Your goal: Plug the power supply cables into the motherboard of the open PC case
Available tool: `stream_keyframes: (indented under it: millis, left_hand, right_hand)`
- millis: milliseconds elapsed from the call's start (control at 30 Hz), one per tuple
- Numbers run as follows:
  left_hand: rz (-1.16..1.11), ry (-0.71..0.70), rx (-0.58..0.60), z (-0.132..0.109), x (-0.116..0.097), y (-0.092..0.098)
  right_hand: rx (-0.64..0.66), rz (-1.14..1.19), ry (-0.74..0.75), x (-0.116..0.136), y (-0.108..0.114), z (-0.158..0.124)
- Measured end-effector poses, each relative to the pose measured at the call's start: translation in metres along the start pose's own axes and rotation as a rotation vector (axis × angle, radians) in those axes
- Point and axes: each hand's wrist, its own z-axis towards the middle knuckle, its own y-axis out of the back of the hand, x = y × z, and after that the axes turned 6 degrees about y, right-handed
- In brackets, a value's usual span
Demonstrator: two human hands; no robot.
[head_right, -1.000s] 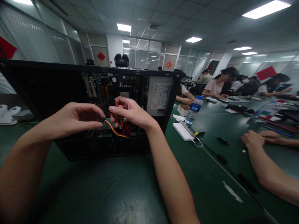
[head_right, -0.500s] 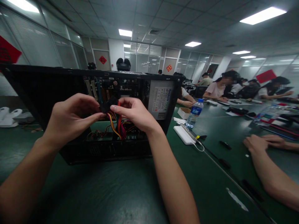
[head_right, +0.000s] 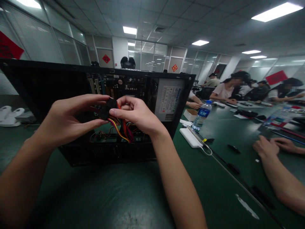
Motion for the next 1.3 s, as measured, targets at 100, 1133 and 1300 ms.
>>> stream_keyframes:
  millis: [100, 1133, 1300]
  left_hand:
    - [-0.007, 0.001, 0.016, -0.001, 0.001, 0.002]
    - [-0.025, -0.023, 0.260, 0.001, -0.003, -0.003]
    - [-0.017, -0.002, 0.241, 0.001, -0.002, -0.002]
  right_hand:
    - [0.002, 0.033, 0.010, 0.004, -0.004, -0.001]
    - [0.119, -0.328, 0.017, 0.010, -0.010, 0.000]
    - [0.137, -0.319, 0.041, 0.006, -0.009, 0.002]
